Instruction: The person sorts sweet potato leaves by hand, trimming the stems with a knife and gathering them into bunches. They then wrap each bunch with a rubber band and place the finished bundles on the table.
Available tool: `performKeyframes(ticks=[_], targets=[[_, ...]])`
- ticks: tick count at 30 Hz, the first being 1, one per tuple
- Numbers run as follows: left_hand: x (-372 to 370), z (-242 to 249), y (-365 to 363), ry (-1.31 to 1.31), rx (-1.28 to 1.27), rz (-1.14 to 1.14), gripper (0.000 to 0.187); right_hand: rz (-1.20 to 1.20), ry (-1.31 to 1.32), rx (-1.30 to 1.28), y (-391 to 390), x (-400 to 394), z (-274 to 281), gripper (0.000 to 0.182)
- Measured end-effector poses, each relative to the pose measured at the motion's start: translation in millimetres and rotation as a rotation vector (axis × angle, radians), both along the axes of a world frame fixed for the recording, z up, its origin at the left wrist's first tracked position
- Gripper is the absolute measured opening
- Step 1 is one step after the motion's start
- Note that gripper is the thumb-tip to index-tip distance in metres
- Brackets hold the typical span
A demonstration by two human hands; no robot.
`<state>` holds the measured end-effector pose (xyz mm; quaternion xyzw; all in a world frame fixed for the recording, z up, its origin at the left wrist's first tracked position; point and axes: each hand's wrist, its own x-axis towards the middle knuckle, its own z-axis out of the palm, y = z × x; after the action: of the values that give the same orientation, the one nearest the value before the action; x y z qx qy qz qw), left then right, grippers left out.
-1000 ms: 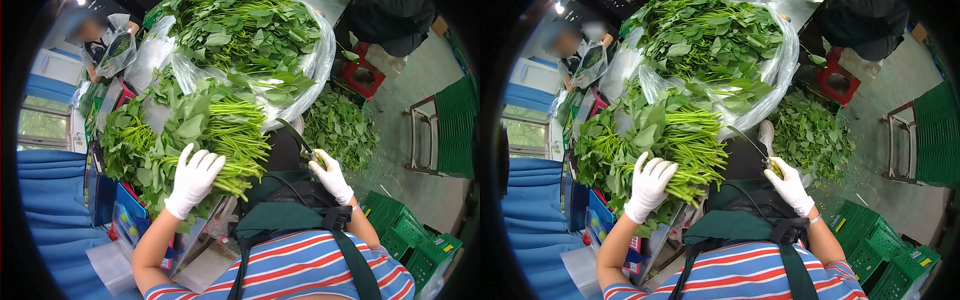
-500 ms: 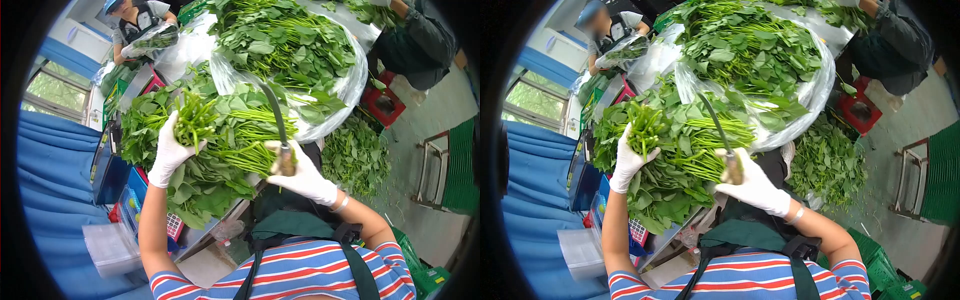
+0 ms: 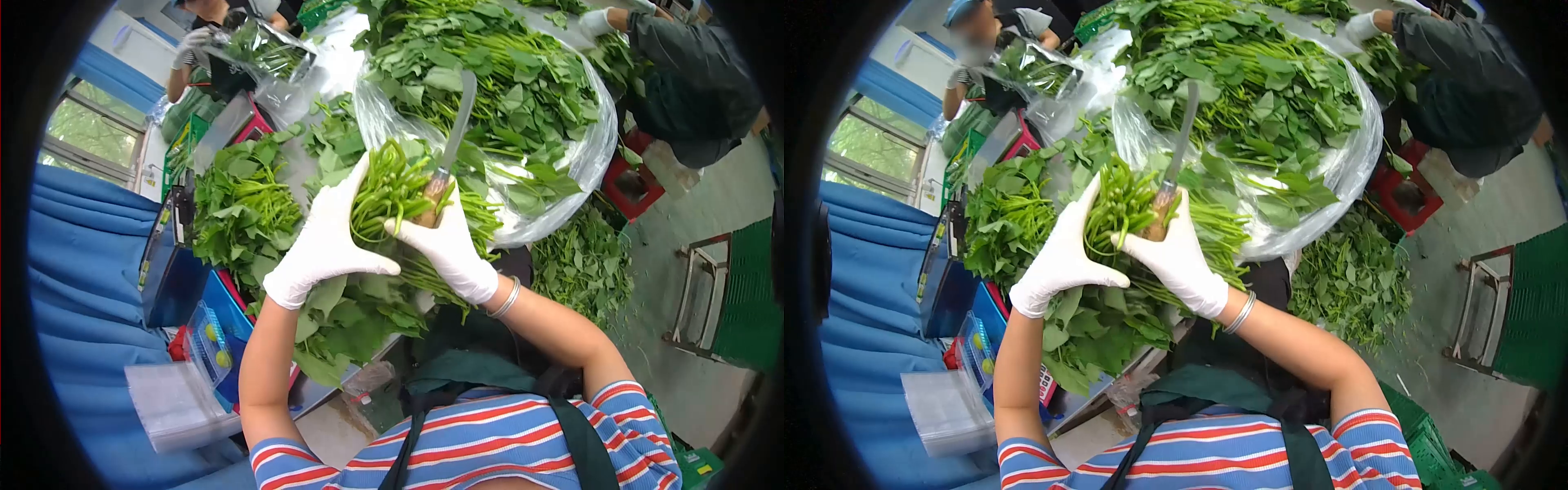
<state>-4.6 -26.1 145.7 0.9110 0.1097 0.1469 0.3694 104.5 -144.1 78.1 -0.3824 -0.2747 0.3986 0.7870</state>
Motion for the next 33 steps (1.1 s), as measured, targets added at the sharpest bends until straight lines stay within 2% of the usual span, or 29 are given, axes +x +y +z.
performKeyframes(ticks=[2, 3, 4, 6, 7, 9, 10, 12, 13, 14, 16, 17, 18, 20, 21, 22, 24, 26, 27, 28, 30, 32, 33], targets=[[-2, -5, -9, 0.124, 0.277, 0.156, 0.108, 0.022, 0.011, -0.052, -6, 0, 4, 0.061], [2, -12, -13, 0.059, 0.308, 0.198, 0.106, 0.009, -0.076, -0.048, -6, 0, 1, 0.062], [1, -27, -14, 0.047, 0.429, 0.317, 0.097, 0.018, -0.038, 0.032, -3, -5, -5, 0.064], [-6, -39, -12, -0.035, 0.456, 0.385, 0.083, 0.029, -0.013, 0.073, -6, -4, -5, 0.059], [-7, -42, -12, -0.032, 0.447, 0.382, 0.083, 0.027, -0.012, 0.064, -9, 0, -7, 0.059], [-10, -43, -12, -0.11, 0.555, 0.372, 0.075, 0.097, -0.201, -0.117, -22, 13, -12, 0.05], [-13, -43, -11, -0.114, 0.553, 0.377, 0.075, 0.099, -0.206, -0.118, -27, 19, -14, 0.05], [-20, -43, -7, -0.197, 0.513, 0.421, 0.069, 0.238, 0.065, -0.135, -34, 29, -22, 0.031], [-26, -44, 3, -0.138, 0.464, 0.439, 0.068, 0.208, 0.027, -0.138, -35, 28, -27, 0.027], [-32, -43, 6, -0.14, 0.388, 0.49, 0.069, 0.206, 0.028, -0.135, -35, 26, -29, 0.027], [-43, -40, 12, -0.159, 0.477, 0.516, 0.069, 0.384, 0.124, -0.174, -33, 18, -30, 0.029], [-47, -38, 12, -0.172, 0.484, 0.535, 0.069, 0.368, 0.124, -0.144, -27, 7, -46, 0.033], [-48, -33, 8, -0.189, 0.491, 0.534, 0.067, 0.385, 0.097, -0.253, -30, 3, -36, 0.042], [-48, -30, 3, -0.199, 0.5, 0.534, 0.066, 0.267, -0.06, -0.161, -30, -20, -38, 0.049], [-47, -31, 1, -0.197, 0.479, 0.526, 0.065, 0.267, -0.091, -0.24, -33, -22, -28, 0.054], [-46, -32, 1, -0.192, 0.456, 0.518, 0.065, 0.238, -0.225, -0.319, -35, -24, -25, 0.054], [-45, -38, 3, -0.223, 0.419, 0.53, 0.066, 0.067, -0.529, -0.301, -37, -26, -27, 0.053], [-42, -38, 5, -0.25, 0.422, 0.559, 0.067, 0.056, -0.599, -0.322, -33, -26, -48, 0.051], [-40, -32, 5, -0.264, 0.425, 0.566, 0.065, 0.042, -0.671, -0.342, -30, -24, -56, 0.049], [-41, -33, 12, -0.29, 0.388, 0.619, 0.056, 0.051, -0.626, -0.354, -30, -22, -62, 0.044], [-48, -20, 19, -0.557, 0.178, 0.679, 0.043, -0.053, -0.667, -0.337, -35, -22, -67, 0.041], [-60, 7, 29, -0.605, 0.429, 0.835, 0.035, -0.031, -0.656, -0.35, -35, -21, -70, 0.041], [-70, 26, 35, -0.659, 0.466, 0.881, 0.035, -0.011, -0.639, -0.37, -36, -21, -72, 0.041]])
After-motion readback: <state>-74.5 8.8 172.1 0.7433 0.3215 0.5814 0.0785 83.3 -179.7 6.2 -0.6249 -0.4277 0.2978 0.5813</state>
